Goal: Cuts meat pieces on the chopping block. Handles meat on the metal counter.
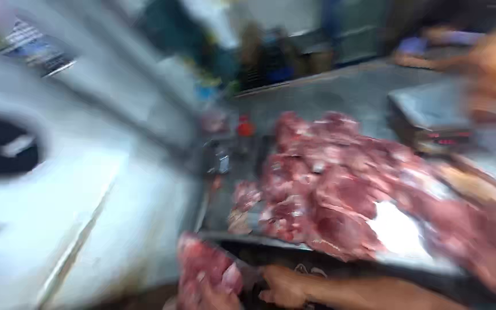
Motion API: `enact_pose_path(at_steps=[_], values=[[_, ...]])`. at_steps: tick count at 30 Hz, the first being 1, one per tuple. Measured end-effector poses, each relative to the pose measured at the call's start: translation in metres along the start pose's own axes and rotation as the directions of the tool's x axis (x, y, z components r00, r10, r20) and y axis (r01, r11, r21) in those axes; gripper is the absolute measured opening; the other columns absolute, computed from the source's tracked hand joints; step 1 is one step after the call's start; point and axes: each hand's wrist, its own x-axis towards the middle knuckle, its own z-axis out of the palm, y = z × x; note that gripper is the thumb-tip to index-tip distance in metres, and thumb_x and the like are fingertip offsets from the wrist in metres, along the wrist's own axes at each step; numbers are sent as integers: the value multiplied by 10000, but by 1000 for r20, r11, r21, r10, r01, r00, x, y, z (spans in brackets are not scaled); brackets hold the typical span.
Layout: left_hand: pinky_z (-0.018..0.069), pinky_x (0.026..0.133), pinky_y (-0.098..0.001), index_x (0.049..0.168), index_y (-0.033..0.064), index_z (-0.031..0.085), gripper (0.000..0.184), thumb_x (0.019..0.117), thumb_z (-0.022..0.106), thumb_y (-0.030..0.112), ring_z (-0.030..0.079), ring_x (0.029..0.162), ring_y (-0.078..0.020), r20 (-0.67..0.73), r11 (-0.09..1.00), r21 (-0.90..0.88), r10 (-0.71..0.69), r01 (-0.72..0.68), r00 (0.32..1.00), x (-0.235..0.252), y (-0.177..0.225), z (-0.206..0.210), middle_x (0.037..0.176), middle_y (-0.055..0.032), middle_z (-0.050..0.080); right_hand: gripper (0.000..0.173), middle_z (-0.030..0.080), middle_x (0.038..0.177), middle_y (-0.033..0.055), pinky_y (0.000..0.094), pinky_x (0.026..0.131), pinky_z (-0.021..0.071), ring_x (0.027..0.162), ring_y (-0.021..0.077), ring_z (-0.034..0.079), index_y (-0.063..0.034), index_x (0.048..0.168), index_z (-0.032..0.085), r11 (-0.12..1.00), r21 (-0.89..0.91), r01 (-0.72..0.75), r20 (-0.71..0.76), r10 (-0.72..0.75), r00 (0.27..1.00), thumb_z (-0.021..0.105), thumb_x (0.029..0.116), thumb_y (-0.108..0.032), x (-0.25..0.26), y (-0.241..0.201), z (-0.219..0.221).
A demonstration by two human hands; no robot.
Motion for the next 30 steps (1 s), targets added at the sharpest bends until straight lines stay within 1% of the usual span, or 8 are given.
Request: enact_pose_path(at_steps=[3,7,12,15,19,24,27,30], values=[[566,997,-400,1457,-56,435,621,939,712,144,648,1164,-220,-453,986,167,91,-16,887,-25,8,-38,1331,-206,613,435,731,1045,97,479,710,633,816,232,728,-130,1355,593,1000,-18,-15,268,20,963,717,957,-255,10,-19,27],[497,1074,-383,1400,-44,543,619,863,764,172,570,1279,-224,-714,989,145,80,35,696,-48,9,-114,1399,-205,570,335,663,745,86,418,440,556,492,222,609,-151,1261,596,994,-27,-105,528,104,843,689,952,-241,17,-10,96],[538,1032,-410,1427,1,539,637,867,772,198,600,1245,-229,-870,997,30,-6,65,492,-93,-13,-191,1386,-178,585,312,638,710,87,393,439,536,478,207,586,-134,1236,592,981,-169,-97,703,189,686,693,953,-218,17,-29,159],[574,974,-425,1384,19,576,545,893,747,180,645,1171,-228,-892,999,17,-5,44,452,-95,-6,-252,1309,-162,637,319,636,727,85,393,459,543,490,207,588,-115,1246,582,975,-213,-61,742,202,640,685,959,-212,18,-57,212],[593,911,-466,1331,61,634,437,919,727,174,683,1078,-237,-855,998,38,2,57,519,-69,14,-349,1198,-136,690,296,619,738,82,381,481,559,510,202,597,-91,1260,555,986,-145,-78,752,161,640,627,1003,-219,14,-105,296],[582,905,-473,1358,90,617,433,965,693,257,686,1067,-231,-641,990,56,-61,126,765,11,4,-475,1212,-122,696,210,613,724,68,337,491,596,507,171,625,-40,1199,504,959,14,-285,658,205,725,555,1061,-189,37,-154,404],[558,968,-497,1374,89,611,489,953,720,314,662,1137,-252,-433,939,274,-71,206,899,74,-64,-548,1283,-140,669,262,640,765,77,374,549,591,572,180,640,-24,1174,581,972,-83,-220,527,230,818,580,1032,-244,97,-137,440],[408,1171,-533,1482,118,544,613,961,694,403,464,1434,-301,-162,741,644,-110,190,981,119,-162,-602,1554,-153,481,336,657,827,123,487,642,580,670,249,657,-29,1177,607,952,-221,-211,266,268,926,620,986,-305,133,-101,448]])
